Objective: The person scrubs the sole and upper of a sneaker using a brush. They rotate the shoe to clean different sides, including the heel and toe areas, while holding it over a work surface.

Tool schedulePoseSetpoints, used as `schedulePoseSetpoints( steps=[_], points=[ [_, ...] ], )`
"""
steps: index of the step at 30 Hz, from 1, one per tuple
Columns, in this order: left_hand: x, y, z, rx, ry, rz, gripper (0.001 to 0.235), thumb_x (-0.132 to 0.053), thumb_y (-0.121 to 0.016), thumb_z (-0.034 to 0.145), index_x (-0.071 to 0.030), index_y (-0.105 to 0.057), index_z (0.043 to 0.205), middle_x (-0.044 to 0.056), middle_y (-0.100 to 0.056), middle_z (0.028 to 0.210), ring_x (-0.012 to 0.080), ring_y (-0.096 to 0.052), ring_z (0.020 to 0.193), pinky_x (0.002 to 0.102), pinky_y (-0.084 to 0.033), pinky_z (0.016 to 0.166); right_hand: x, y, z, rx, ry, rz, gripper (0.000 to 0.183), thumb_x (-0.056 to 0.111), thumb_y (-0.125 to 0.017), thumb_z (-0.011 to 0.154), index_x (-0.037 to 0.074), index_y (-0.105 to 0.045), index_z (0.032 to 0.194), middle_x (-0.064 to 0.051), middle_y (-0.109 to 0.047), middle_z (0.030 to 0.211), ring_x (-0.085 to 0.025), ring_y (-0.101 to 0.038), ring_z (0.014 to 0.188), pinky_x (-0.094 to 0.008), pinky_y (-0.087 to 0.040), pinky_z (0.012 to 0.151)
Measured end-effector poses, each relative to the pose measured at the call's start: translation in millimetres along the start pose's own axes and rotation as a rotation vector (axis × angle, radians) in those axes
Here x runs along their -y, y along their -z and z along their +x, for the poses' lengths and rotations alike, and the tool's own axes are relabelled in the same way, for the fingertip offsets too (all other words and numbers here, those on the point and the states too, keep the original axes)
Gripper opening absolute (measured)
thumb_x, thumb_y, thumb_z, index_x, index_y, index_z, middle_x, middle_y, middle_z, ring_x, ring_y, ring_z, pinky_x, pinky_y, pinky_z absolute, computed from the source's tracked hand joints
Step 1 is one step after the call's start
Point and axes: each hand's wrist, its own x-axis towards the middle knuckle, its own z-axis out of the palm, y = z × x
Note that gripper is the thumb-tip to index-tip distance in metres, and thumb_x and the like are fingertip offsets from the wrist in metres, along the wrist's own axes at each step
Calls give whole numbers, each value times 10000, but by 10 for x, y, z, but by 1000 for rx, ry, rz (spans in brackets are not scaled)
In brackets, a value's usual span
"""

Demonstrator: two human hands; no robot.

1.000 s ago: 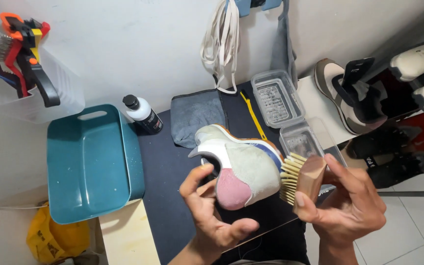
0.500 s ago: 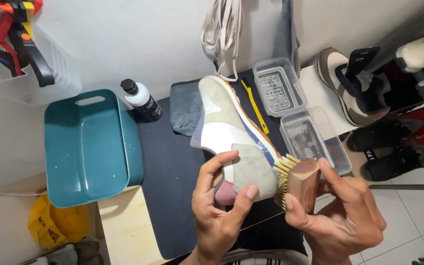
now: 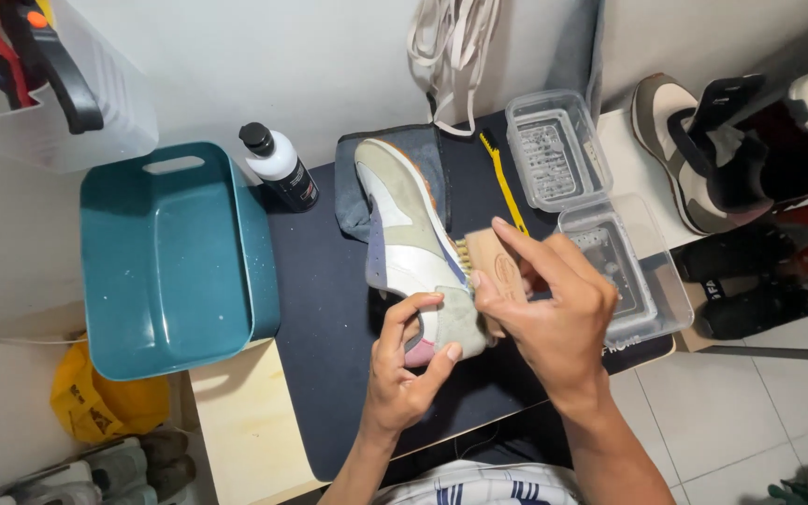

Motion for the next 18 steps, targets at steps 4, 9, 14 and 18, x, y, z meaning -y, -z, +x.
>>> schedulePoseSetpoints(
  steps=[4, 9, 14, 18],
  points=[
    [-28, -60, 9, -33, 26, 37, 447, -131, -674, 922, -47, -522, 1335, 112, -648, 1299, 223, -719, 1027, 286, -602, 863, -42, -24, 59, 24, -21, 65, 479, 62, -857, 793, 42, -740, 1257, -50, -572, 782, -123, -498, 645, -241, -481, 632],
    [-272, -150, 216, -145, 25, 30, 480, -183, -653, 927, -14, -526, 1357, 120, -684, 1145, 125, -578, 772, 246, -499, 721, 3, 187, -200, -61, 85, -5, 433, 164, -822, 859, -67, -713, 1208, -190, -696, 918, -200, -555, 655, -294, -509, 646],
    [-437, -239, 415, -213, 16, -71, 469, -156, -648, 943, -7, -512, 1366, 144, -661, 1060, 137, -591, 806, 257, -509, 754, -452, 35, -743, -181, 117, 4, 452, 224, -897, 806, 61, -656, 1153, -58, -637, 825, -135, -510, 614, -259, -444, 583],
    [-596, -232, 513, -279, 52, -159, 474, -138, -656, 941, -30, -502, 1376, 162, -690, 1103, 160, -663, 905, 265, -541, 856, -544, -111, -937, -267, 175, 130, 501, 208, -889, 811, 105, -575, 1187, -37, -662, 830, -126, -600, 637, -240, -512, 648]
  ],
)
